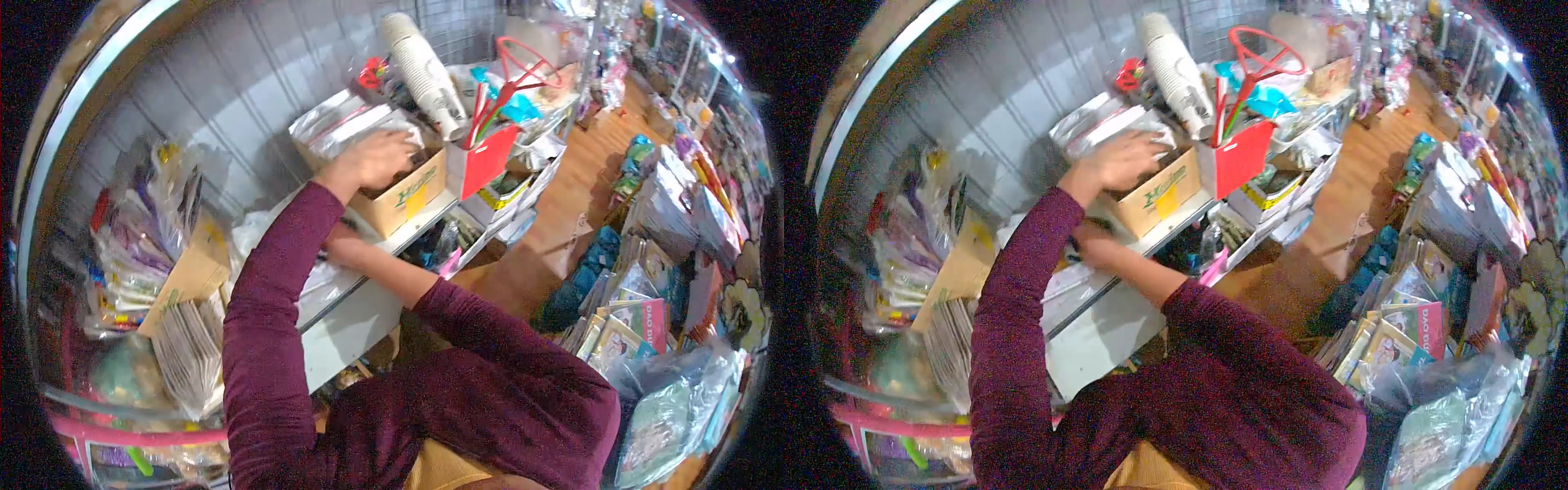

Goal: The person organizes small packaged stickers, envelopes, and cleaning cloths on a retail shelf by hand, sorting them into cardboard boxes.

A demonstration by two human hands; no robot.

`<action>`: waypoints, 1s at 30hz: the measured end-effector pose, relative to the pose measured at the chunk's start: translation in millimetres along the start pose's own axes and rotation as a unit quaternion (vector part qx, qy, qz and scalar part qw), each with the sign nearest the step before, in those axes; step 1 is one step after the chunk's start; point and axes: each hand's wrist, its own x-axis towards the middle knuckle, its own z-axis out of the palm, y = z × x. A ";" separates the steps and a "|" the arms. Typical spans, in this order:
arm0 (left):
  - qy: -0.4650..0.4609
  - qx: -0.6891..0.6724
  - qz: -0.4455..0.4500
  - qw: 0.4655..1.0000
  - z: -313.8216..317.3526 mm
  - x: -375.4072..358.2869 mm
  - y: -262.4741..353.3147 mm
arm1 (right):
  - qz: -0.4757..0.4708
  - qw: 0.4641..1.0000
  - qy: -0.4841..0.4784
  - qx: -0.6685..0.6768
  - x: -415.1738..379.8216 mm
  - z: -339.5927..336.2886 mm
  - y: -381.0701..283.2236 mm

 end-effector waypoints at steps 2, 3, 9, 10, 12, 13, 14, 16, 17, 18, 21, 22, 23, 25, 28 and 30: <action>-0.005 0.042 0.006 0.999 15.3 2.4 -0.1 | 0.061 0.992 -0.106 -0.019 6.0 -10.5 -3.8; -0.018 0.054 0.001 0.998 25.4 2.6 0.0 | 0.093 0.989 -0.112 0.023 3.6 -19.1 -8.9; -0.048 0.139 -0.035 0.988 33.6 0.2 7.9 | 0.067 0.989 -0.126 0.026 3.2 7.0 11.4; -0.103 0.164 -0.080 0.978 28.5 -1.7 10.3 | 0.044 0.993 -0.107 0.015 -0.2 3.2 7.1; -0.033 0.162 -0.101 0.981 50.2 -3.0 2.9 | 0.007 0.999 -0.005 0.044 5.7 26.4 22.4; -0.081 0.164 -0.135 0.974 47.1 -2.5 4.1 | 0.021 0.997 0.000 0.076 2.1 11.5 10.4; -0.130 0.165 -0.170 0.963 45.4 -2.4 5.2 | 0.033 0.993 0.004 0.110 -0.8 5.2 4.9; -0.142 0.177 -0.175 0.958 47.4 -1.0 5.5 | 0.032 0.992 0.008 0.125 -1.0 2.9 2.0; -0.157 0.160 -0.198 0.954 46.3 -0.1 6.9 | 0.027 0.990 0.010 0.140 -1.0 3.2 1.7; -0.173 0.145 -0.220 0.949 45.3 0.7 7.7 | 0.022 0.988 0.013 0.155 -1.1 3.2 1.4; -0.169 0.145 -0.223 0.949 53.8 -0.8 3.0 | 0.005 0.979 0.026 0.201 -0.8 6.3 3.2; -0.163 0.139 -0.226 0.950 49.9 -0.5 4.1 | -0.001 0.976 0.030 0.216 -0.6 8.1 4.5; -0.210 0.129 -0.237 0.940 42.9 1.8 5.9 | -0.009 0.973 0.033 0.229 -0.3 9.5 5.5; -0.171 0.082 -0.240 0.952 39.2 -2.5 3.4 | -0.026 0.966 0.044 0.253 0.6 11.6 7.2; -0.082 -0.065 -0.253 0.962 14.0 -21.6 4.7 | -0.022 0.983 0.048 0.176 12.7 21.7 18.2; 0.189 -0.196 -0.211 0.939 -2.4 -41.1 1.6 | -0.006 0.996 0.038 0.086 13.5 24.1 21.1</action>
